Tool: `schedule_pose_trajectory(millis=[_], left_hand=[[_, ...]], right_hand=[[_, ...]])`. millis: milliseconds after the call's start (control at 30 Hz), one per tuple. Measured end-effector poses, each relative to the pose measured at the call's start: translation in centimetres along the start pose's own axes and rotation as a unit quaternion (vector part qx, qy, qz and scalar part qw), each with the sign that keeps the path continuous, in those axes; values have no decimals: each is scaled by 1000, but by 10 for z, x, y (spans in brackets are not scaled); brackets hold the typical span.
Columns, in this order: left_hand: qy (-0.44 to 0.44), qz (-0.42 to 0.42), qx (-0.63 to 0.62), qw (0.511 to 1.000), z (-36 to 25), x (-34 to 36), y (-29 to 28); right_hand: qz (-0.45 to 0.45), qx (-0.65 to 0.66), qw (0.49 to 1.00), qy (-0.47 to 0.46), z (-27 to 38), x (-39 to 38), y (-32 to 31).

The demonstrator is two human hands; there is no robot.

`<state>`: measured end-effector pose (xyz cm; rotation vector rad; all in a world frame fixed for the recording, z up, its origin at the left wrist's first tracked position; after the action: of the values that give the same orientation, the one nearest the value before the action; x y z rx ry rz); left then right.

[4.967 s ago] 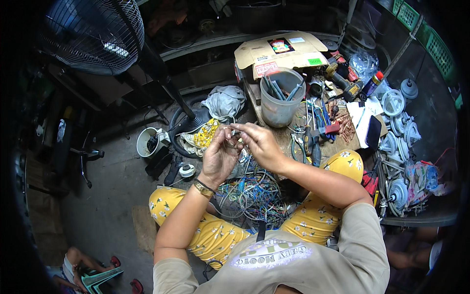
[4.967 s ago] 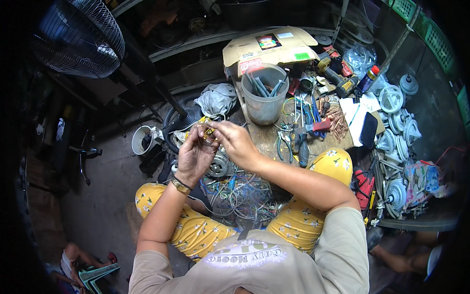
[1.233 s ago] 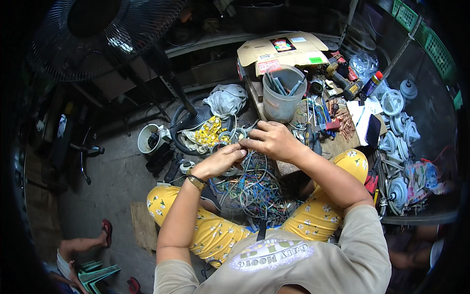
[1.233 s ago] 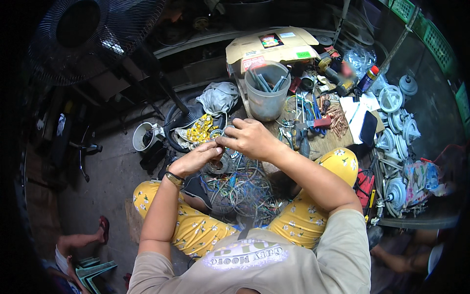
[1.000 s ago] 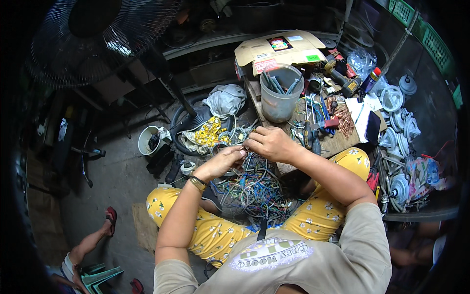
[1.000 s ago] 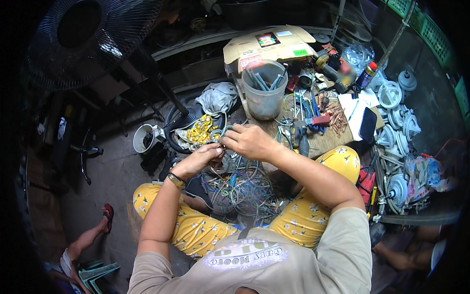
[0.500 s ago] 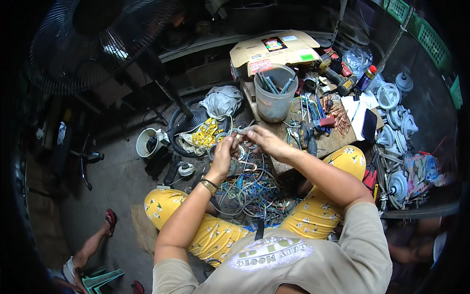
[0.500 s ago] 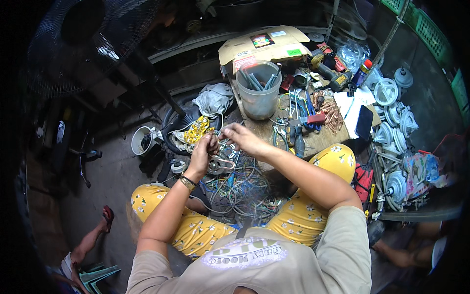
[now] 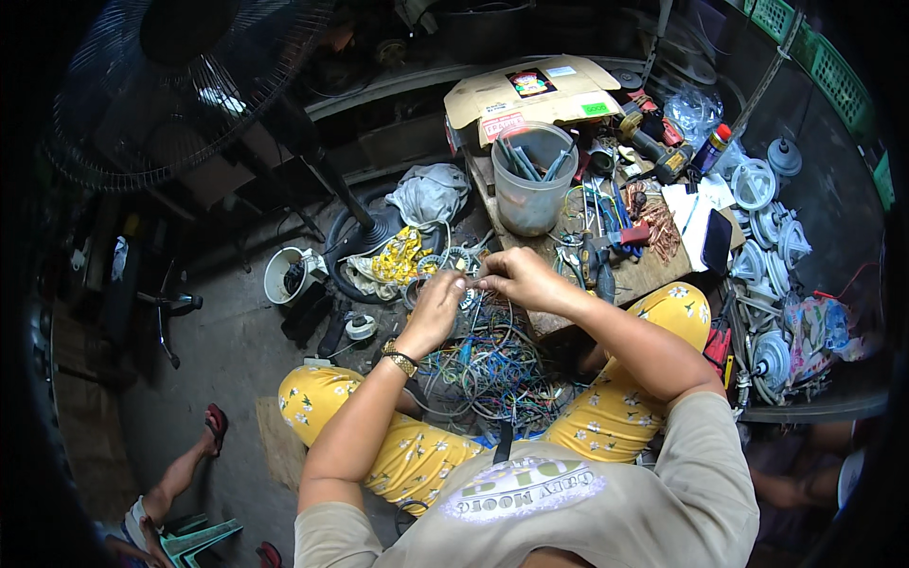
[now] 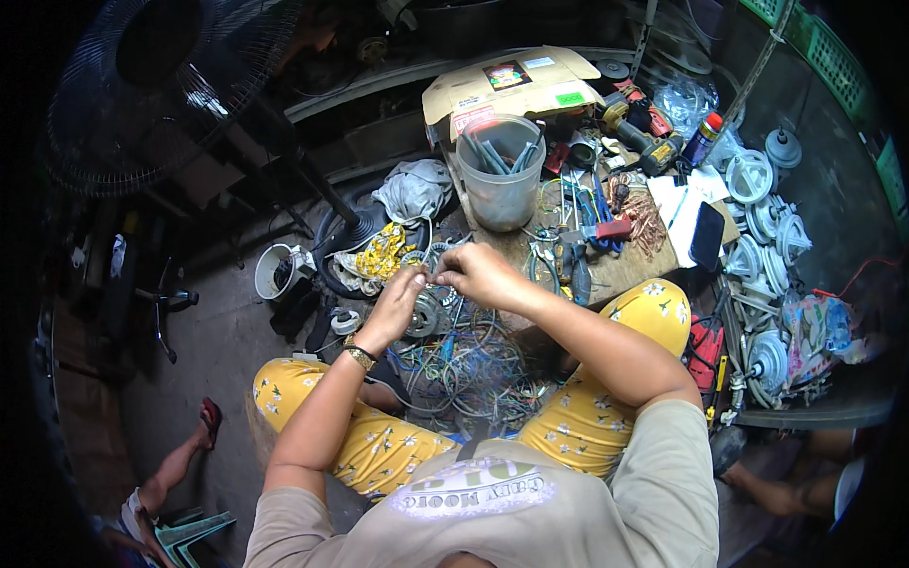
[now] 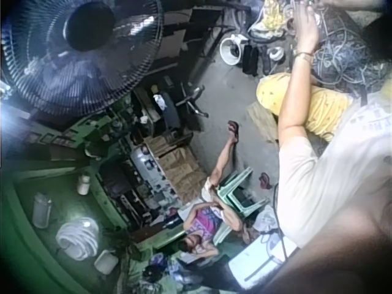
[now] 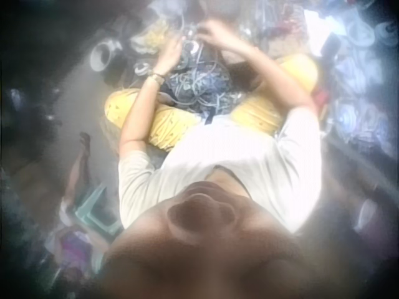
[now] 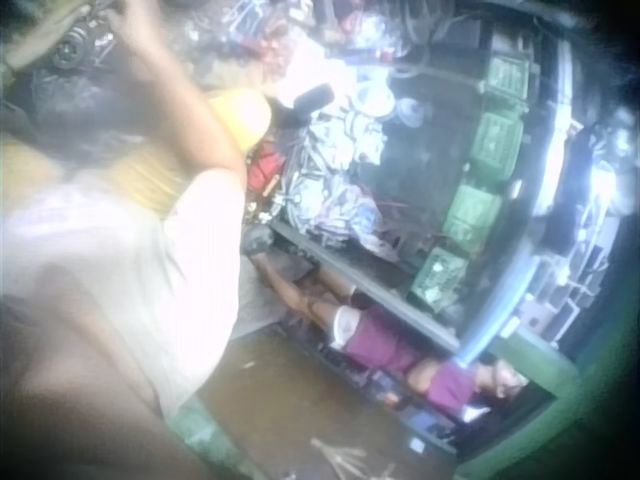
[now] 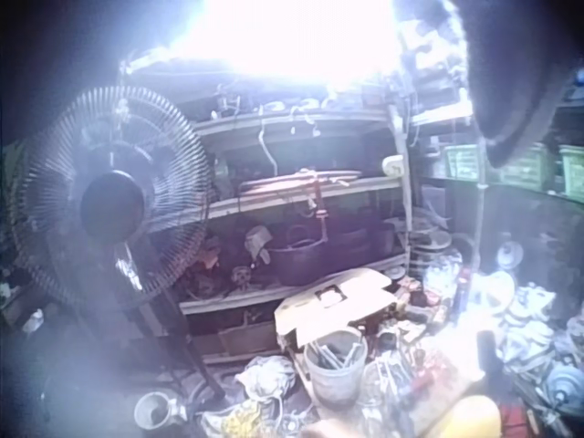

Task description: The person strips insulation from wires using a tool, then twists the wires together and applies electrical tape to the connection.

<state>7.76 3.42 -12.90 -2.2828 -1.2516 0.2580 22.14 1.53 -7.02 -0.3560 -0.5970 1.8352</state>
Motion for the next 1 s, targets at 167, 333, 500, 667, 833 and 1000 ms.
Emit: schedule_pose_trajectory(millis=[167, 333, 500, 667, 833, 1000], left_hand=[[43, 95, -2, 995, -35, -11, 15], [-125, 65, -358, 923, -6, -14, 18], [-168, -32, -527, 833, -14, -17, 25], [-184, -48, -574, 797, -3, -19, 41], [-160, -72, -519, 837, -1, -21, 44], [-125, -111, -483, 859, -8, -17, 30]], right_hand=[[-24, -48, 998, -19, 2, 3, -26], [21, 307, 947, 89, -21, 12, -11], [-112, 343, 925, 122, -38, 6, 15], [-159, 341, 921, 102, -36, 5, 36], [-203, 209, 956, 22, -14, 4, 30], [-179, 396, 899, 55, -30, 10, 43]])
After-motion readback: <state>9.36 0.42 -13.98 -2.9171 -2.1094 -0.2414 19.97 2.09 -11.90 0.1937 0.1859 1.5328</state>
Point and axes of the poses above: each hand's wrist, its own x-axis towards the middle knuckle, its own y-axis out of the palm, z = x × y, the point moved 7 cm from there along x, towards the middle knuckle, and after that the axes turned 2 degrees about z, right-handed, at the moved point
